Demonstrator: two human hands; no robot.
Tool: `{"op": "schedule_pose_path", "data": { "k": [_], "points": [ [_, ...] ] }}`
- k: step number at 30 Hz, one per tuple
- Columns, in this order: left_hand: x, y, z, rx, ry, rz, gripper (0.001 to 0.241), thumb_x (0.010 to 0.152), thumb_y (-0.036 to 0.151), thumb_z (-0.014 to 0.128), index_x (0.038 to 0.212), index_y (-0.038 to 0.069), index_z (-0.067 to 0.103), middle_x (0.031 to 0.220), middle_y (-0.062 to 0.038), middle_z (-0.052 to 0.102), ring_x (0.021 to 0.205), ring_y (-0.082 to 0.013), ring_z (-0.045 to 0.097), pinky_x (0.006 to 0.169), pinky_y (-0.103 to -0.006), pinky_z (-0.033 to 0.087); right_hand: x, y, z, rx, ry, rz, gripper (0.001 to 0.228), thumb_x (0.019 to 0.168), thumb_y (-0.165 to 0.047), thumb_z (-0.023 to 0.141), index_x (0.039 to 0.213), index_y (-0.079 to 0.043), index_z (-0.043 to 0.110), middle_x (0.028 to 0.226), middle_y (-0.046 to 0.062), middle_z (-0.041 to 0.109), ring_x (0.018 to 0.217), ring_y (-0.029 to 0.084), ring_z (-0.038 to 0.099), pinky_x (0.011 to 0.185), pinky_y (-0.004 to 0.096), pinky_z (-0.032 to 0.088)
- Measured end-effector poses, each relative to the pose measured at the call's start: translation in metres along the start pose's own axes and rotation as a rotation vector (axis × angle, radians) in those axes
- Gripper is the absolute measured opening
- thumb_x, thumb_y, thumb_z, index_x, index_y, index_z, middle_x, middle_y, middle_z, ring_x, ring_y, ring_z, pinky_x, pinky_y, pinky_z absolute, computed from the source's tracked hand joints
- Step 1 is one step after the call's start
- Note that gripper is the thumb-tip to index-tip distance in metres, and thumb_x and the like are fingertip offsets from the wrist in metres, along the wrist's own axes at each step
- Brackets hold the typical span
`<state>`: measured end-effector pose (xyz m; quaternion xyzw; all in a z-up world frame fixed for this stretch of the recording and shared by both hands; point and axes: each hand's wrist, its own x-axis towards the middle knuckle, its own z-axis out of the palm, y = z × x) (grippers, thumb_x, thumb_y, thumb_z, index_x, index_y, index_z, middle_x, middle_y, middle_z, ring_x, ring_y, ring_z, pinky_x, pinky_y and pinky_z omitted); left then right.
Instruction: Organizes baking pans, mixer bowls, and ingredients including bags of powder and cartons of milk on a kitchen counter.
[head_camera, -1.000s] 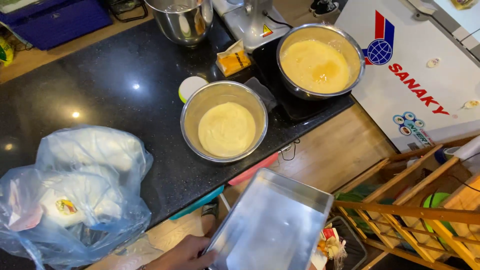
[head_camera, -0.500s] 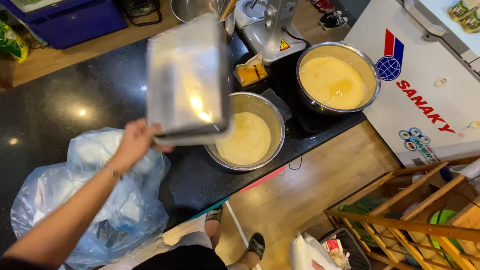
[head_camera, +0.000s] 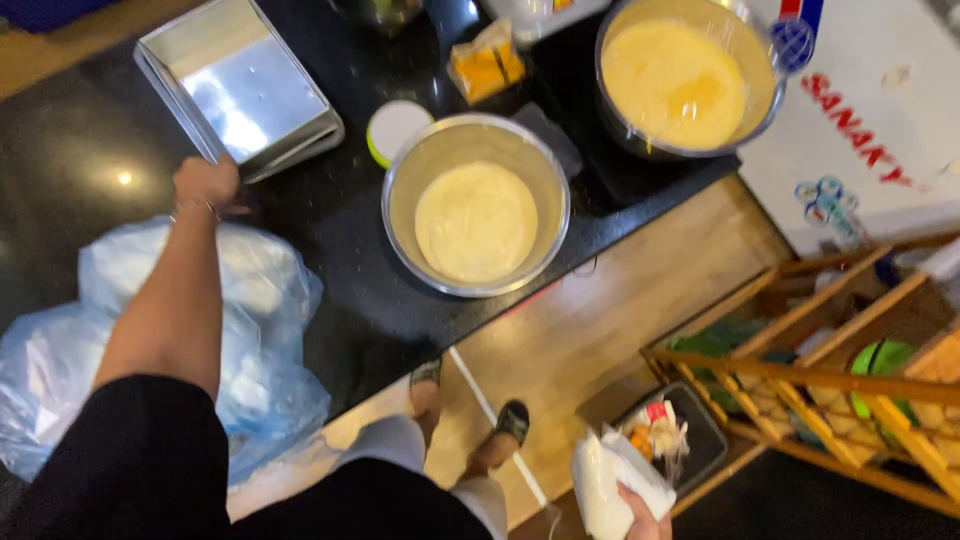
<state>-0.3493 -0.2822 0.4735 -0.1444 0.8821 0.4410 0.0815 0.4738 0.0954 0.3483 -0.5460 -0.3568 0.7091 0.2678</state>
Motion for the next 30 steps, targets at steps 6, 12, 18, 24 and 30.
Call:
{"op": "schedule_pose_path", "data": {
  "k": [6, 12, 18, 24, 30],
  "points": [
    [0.024, -0.036, -0.008, 0.640, -0.005, 0.044, 0.043, 0.081, 0.020, 0.065, 0.101, -0.017, 0.070, 0.104, -0.033, 0.071, 0.097, -0.0411, 0.073, 0.090, -0.0488, 0.056, -0.016, -0.048, 0.116, -0.030, 0.094, 0.034, 0.060, 0.075, 0.004, 0.070, 0.135, 0.002, 0.060, 0.116, 0.018, 0.072, 0.100, 0.034, 0.070, 0.082, 0.044, 0.059],
    [-0.019, -0.071, 0.000, 0.971, 0.359, 0.836, 0.052, 0.080, 0.029, 0.076, 0.112, -0.011, 0.065, 0.112, -0.030, 0.069, 0.102, -0.0479, 0.066, 0.086, -0.0523, 0.052, -0.013, -0.036, 0.127, 0.048, 0.070, 0.073, 0.069, 0.069, 0.008, 0.072, 0.135, -0.002, 0.056, 0.120, 0.014, 0.070, 0.103, 0.028, 0.071, 0.088, 0.040, 0.059],
    [-0.373, -0.037, 0.119, 0.020, -0.045, 0.708, 0.022, 0.121, 0.019, 0.057, 0.108, 0.001, 0.055, 0.082, -0.007, 0.051, 0.071, -0.0187, 0.046, 0.068, -0.0317, 0.037, 0.030, 0.003, 0.116, 0.034, -0.052, 0.108, 0.072, 0.065, 0.013, 0.075, 0.132, -0.004, 0.055, 0.117, 0.011, 0.069, 0.103, 0.024, 0.069, 0.090, 0.038, 0.057],
    [-0.377, -0.273, 0.240, 0.367, -0.697, 0.404, 0.021, 0.095, 0.019, 0.058, 0.110, 0.006, 0.064, 0.093, -0.016, 0.072, 0.077, -0.0288, 0.072, 0.069, -0.0421, 0.058, 0.089, 0.032, 0.112, 0.013, -0.178, 0.242, 0.075, 0.063, 0.010, 0.077, 0.133, -0.006, 0.055, 0.115, 0.010, 0.071, 0.101, 0.023, 0.071, 0.089, 0.037, 0.058],
    [-0.191, -0.470, 0.266, 0.091, -0.194, -0.309, 0.041, 0.103, 0.033, 0.053, 0.135, 0.006, 0.053, 0.108, -0.004, 0.068, 0.075, -0.0338, 0.074, 0.056, -0.0489, 0.059, 0.136, 0.067, 0.073, -0.139, -0.311, 0.149, 0.078, 0.062, 0.011, 0.080, 0.133, -0.003, 0.054, 0.115, 0.009, 0.070, 0.102, 0.022, 0.071, 0.089, 0.036, 0.059]
  ]
}}
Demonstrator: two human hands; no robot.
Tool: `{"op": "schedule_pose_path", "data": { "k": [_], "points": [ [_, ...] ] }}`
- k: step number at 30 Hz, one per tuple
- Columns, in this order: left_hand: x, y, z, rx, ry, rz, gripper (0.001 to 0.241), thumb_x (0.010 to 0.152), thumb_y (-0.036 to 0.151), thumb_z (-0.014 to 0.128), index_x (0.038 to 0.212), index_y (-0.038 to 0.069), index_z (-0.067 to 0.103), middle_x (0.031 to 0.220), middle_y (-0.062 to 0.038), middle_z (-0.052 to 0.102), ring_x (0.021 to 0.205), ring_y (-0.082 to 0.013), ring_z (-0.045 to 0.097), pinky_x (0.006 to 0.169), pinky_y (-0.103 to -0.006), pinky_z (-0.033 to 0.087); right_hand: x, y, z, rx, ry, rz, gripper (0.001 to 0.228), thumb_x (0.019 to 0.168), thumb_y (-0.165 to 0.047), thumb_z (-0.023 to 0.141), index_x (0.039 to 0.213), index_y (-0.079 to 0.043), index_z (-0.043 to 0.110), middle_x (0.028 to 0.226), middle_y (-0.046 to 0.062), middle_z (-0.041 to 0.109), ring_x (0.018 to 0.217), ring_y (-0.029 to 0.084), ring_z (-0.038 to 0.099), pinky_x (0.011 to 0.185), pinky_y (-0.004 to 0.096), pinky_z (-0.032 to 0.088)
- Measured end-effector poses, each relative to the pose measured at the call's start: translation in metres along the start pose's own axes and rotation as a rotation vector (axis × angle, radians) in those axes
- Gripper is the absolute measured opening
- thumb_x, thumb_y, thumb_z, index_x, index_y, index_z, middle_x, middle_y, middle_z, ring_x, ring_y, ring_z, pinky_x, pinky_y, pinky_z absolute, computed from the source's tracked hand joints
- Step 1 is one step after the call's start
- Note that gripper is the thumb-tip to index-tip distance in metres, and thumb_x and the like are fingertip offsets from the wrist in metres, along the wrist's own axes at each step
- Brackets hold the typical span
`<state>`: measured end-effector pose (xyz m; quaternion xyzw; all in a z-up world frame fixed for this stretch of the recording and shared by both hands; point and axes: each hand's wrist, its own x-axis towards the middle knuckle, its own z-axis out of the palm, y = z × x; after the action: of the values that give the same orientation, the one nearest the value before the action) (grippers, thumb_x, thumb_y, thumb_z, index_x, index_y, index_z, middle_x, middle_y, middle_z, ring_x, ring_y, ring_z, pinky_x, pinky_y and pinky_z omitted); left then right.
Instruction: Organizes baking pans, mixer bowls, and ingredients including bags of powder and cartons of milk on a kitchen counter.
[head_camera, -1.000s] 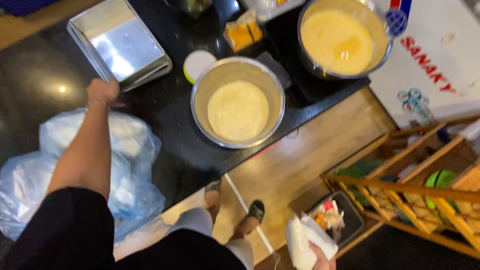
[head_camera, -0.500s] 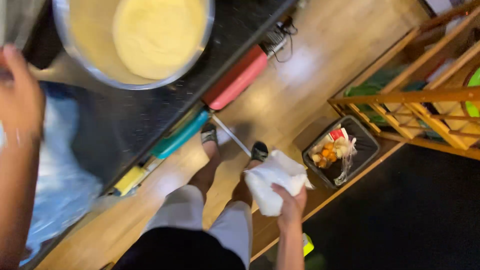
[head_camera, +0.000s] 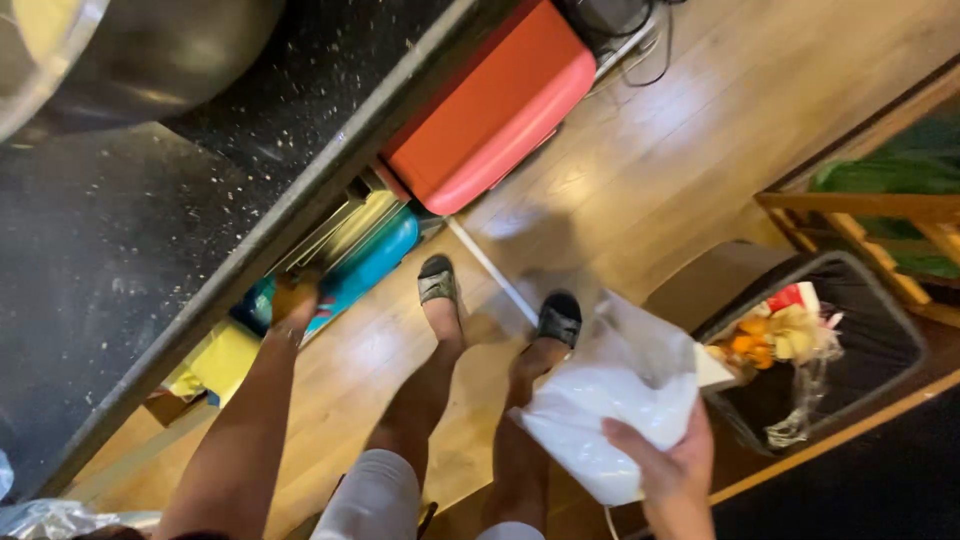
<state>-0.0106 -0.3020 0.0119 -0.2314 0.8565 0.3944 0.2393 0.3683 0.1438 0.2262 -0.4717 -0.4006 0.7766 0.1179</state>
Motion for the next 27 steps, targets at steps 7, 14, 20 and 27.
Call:
{"op": "schedule_pose_path", "data": {
  "k": [7, 14, 20, 27],
  "points": [
    [0.011, 0.023, 0.025, 0.003, 0.067, -0.121, 0.034, 0.104, 0.028, 0.057, 0.114, -0.004, 0.060, 0.077, -0.022, 0.069, 0.053, -0.0304, 0.067, 0.045, -0.0454, 0.056, 0.014, 0.014, -0.005, -0.079, 0.143, 0.046, 0.080, 0.062, 0.016, 0.075, 0.137, -0.002, 0.053, 0.115, 0.014, 0.071, 0.098, 0.023, 0.071, 0.082, 0.036, 0.058],
    [-0.050, -0.009, 0.040, -0.115, 0.035, 0.075, 0.028, 0.096, 0.023, 0.056, 0.101, -0.004, 0.060, 0.075, -0.023, 0.070, 0.058, -0.0349, 0.070, 0.051, -0.0477, 0.058, 0.010, 0.032, 0.001, -0.072, 0.113, 0.071, 0.083, 0.061, 0.016, 0.076, 0.138, -0.003, 0.052, 0.116, 0.013, 0.071, 0.101, 0.023, 0.071, 0.084, 0.036, 0.058],
    [-0.191, -0.083, 0.061, -0.040, -0.120, 0.031, 0.029, 0.096, 0.023, 0.057, 0.102, -0.004, 0.062, 0.076, -0.023, 0.071, 0.059, -0.0340, 0.070, 0.053, -0.0467, 0.058, 0.007, 0.034, -0.007, -0.070, 0.136, 0.105, 0.083, 0.059, 0.017, 0.076, 0.136, -0.003, 0.054, 0.113, 0.014, 0.071, 0.099, 0.024, 0.071, 0.083, 0.038, 0.058],
    [-0.264, -0.171, 0.045, 0.052, -0.316, -0.035, 0.030, 0.097, 0.023, 0.058, 0.103, -0.005, 0.065, 0.076, -0.023, 0.071, 0.061, -0.0328, 0.070, 0.055, -0.0452, 0.058, -0.039, -0.001, -0.060, -0.098, 0.268, -0.035, 0.076, 0.061, 0.018, 0.073, 0.133, 0.004, 0.053, 0.113, 0.019, 0.071, 0.097, 0.031, 0.071, 0.083, 0.043, 0.059]
  ]
}}
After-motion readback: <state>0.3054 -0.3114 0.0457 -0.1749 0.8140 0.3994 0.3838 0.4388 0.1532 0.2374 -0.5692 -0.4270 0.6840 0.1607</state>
